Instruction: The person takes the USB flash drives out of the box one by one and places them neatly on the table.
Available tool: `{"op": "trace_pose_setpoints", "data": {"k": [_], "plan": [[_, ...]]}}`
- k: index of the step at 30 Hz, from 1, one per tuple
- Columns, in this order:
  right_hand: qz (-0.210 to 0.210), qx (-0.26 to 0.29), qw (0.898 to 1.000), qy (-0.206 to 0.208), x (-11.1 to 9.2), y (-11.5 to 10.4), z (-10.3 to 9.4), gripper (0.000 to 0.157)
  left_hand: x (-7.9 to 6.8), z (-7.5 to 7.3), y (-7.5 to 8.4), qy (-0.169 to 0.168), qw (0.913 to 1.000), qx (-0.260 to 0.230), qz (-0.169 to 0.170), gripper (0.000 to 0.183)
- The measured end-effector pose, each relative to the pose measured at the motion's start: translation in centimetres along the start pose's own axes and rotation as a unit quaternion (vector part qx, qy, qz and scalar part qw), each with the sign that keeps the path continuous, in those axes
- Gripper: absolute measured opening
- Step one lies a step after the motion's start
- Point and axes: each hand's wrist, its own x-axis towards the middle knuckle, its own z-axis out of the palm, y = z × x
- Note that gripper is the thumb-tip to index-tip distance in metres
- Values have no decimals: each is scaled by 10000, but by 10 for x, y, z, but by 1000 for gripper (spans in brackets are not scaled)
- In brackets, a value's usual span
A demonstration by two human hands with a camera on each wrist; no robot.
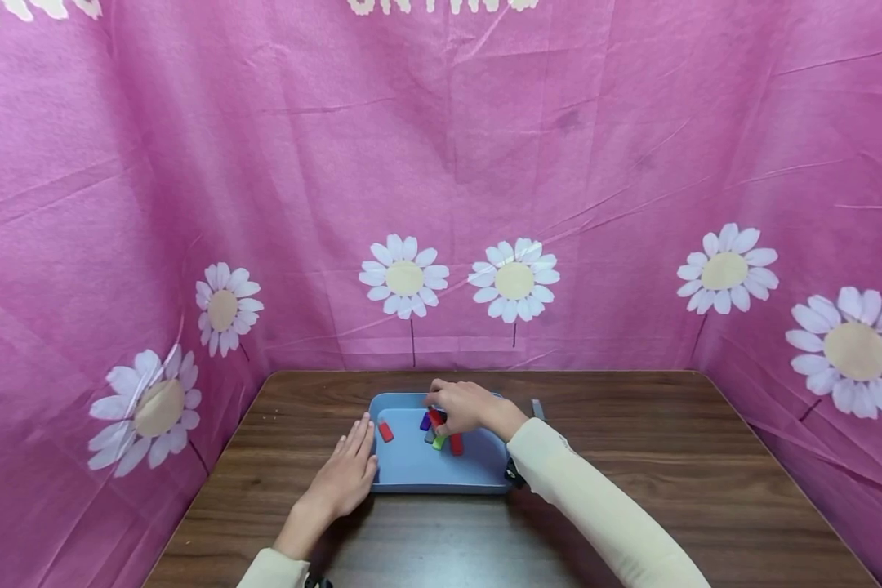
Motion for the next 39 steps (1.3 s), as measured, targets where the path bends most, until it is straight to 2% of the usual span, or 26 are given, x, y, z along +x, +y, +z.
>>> {"op": "trace_pose_setpoints", "data": {"k": [3,7,10,17,20,30,39], "plan": [[-40,22,9999,100,-6,3,-2,51,-1,2,-4,106,9998,-150,89,61],[-15,166,9997,190,-13,7,-4,50,-2,4,-6,110,9999,-85,54,62],[12,229,9995,236,-18,10,-6,50,-2,4,-6,14,9998,180,-58,62],[158,288,9989,329,-32,18,-8,51,-3,-4,0,-127,9998,21,-130,61],[251,352,9984,350,-39,22,-9,51,-4,-7,3,-165,9997,130,-160,60],[410,519,9965,509,-57,36,-12,50,-4,-5,2,-123,9998,78,-138,60],[627,554,9949,562,-72,49,-14,51,-1,0,-2,82,9999,-35,75,61]]}}
